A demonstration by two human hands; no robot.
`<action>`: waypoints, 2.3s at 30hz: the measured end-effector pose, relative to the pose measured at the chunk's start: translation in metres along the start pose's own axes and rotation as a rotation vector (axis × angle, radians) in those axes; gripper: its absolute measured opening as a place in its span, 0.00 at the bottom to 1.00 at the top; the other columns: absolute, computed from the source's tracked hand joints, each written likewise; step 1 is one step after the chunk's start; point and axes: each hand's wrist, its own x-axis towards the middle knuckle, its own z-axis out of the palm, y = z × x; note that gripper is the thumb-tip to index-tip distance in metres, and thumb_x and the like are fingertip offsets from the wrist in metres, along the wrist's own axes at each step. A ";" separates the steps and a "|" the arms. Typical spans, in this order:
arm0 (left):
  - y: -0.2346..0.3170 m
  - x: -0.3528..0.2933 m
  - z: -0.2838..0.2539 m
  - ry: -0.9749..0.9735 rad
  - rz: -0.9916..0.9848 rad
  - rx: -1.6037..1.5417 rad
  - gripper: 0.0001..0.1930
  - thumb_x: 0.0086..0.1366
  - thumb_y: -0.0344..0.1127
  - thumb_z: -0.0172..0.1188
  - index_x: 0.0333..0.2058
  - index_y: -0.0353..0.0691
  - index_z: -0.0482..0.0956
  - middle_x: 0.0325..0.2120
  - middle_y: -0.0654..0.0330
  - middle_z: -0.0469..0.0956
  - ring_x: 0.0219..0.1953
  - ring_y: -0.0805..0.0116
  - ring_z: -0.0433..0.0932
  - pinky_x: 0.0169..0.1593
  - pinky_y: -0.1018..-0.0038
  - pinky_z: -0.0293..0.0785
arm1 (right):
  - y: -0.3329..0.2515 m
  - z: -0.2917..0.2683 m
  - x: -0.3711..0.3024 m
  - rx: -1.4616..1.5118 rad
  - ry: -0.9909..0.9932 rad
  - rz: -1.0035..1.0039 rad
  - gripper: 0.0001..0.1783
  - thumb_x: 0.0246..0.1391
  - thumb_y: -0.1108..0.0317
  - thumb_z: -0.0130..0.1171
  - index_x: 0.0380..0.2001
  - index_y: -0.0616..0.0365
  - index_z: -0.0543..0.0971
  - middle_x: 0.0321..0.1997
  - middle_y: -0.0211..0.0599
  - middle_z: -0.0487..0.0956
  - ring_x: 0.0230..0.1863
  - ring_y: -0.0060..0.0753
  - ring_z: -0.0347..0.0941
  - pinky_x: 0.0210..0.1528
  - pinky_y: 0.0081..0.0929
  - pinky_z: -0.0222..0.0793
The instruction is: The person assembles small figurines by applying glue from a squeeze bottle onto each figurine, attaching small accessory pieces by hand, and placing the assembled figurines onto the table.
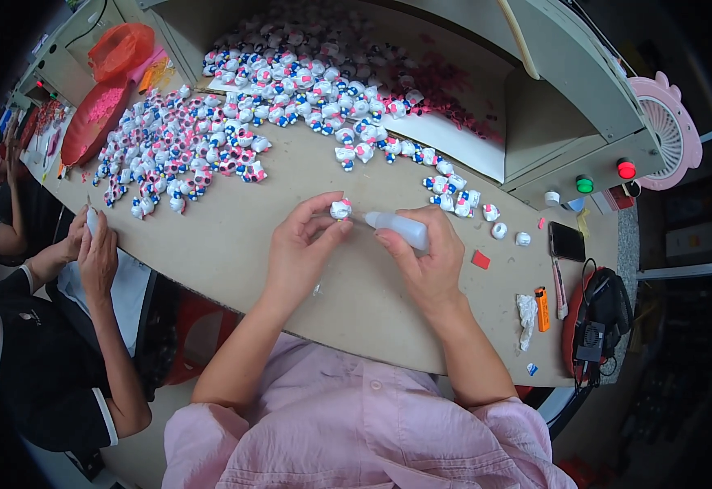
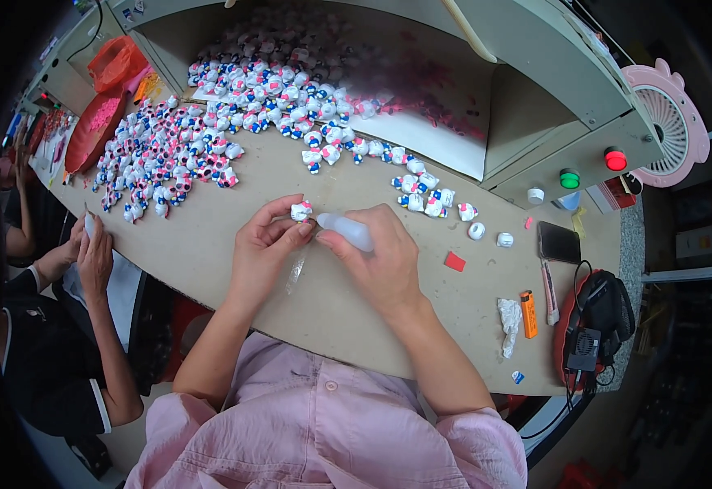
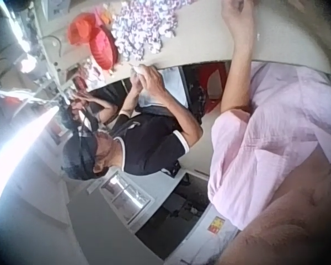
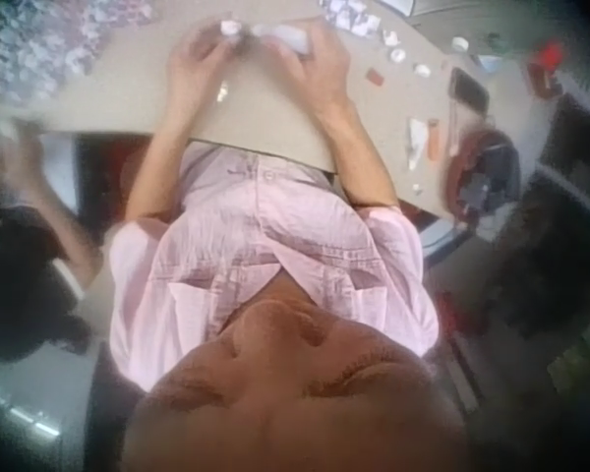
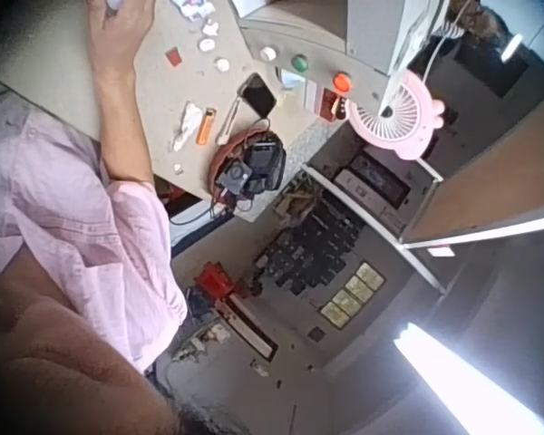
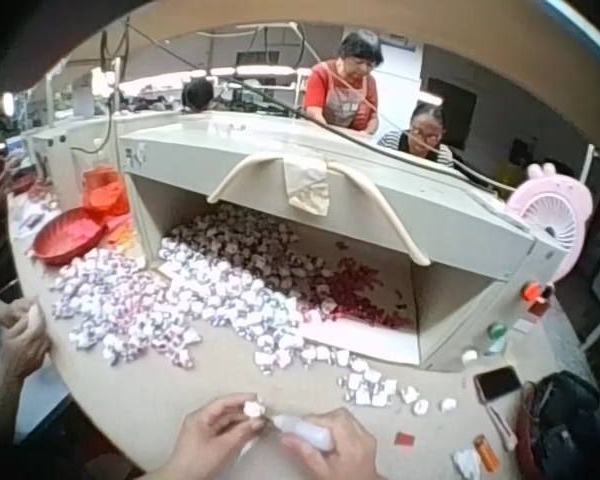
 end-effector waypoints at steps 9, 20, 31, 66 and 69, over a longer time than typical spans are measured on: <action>-0.002 0.001 -0.001 0.002 0.000 0.004 0.21 0.64 0.23 0.62 0.56 0.34 0.74 0.47 0.59 0.77 0.45 0.75 0.80 0.49 0.78 0.76 | 0.004 -0.001 -0.001 0.002 -0.034 -0.046 0.19 0.46 0.63 0.75 0.37 0.57 0.78 0.31 0.37 0.78 0.30 0.39 0.76 0.31 0.33 0.71; 0.002 0.005 -0.005 -0.025 -0.015 -0.077 0.18 0.64 0.21 0.61 0.53 0.33 0.72 0.47 0.56 0.78 0.49 0.72 0.79 0.52 0.79 0.76 | 0.005 -0.002 -0.001 0.051 0.019 0.003 0.18 0.47 0.63 0.75 0.36 0.58 0.78 0.32 0.37 0.78 0.31 0.37 0.77 0.32 0.30 0.71; 0.002 0.004 -0.005 -0.041 -0.022 -0.094 0.18 0.65 0.20 0.60 0.53 0.32 0.72 0.47 0.56 0.79 0.49 0.73 0.80 0.51 0.79 0.76 | 0.008 0.001 -0.002 0.049 0.028 0.010 0.18 0.46 0.63 0.75 0.36 0.58 0.78 0.32 0.37 0.78 0.31 0.38 0.77 0.32 0.31 0.72; 0.007 0.005 -0.001 -0.023 -0.033 -0.074 0.17 0.65 0.23 0.61 0.53 0.33 0.72 0.46 0.58 0.76 0.45 0.74 0.79 0.46 0.78 0.77 | 0.137 -0.049 0.141 -0.556 -0.123 0.466 0.25 0.54 0.58 0.64 0.51 0.63 0.79 0.44 0.58 0.81 0.47 0.54 0.77 0.50 0.39 0.72; 0.007 0.007 -0.002 -0.038 -0.053 -0.073 0.18 0.65 0.23 0.61 0.53 0.33 0.72 0.46 0.59 0.77 0.46 0.74 0.79 0.47 0.77 0.78 | 0.122 -0.052 0.124 -0.341 -0.124 0.522 0.24 0.54 0.59 0.66 0.51 0.61 0.79 0.33 0.44 0.81 0.36 0.35 0.78 0.38 0.30 0.73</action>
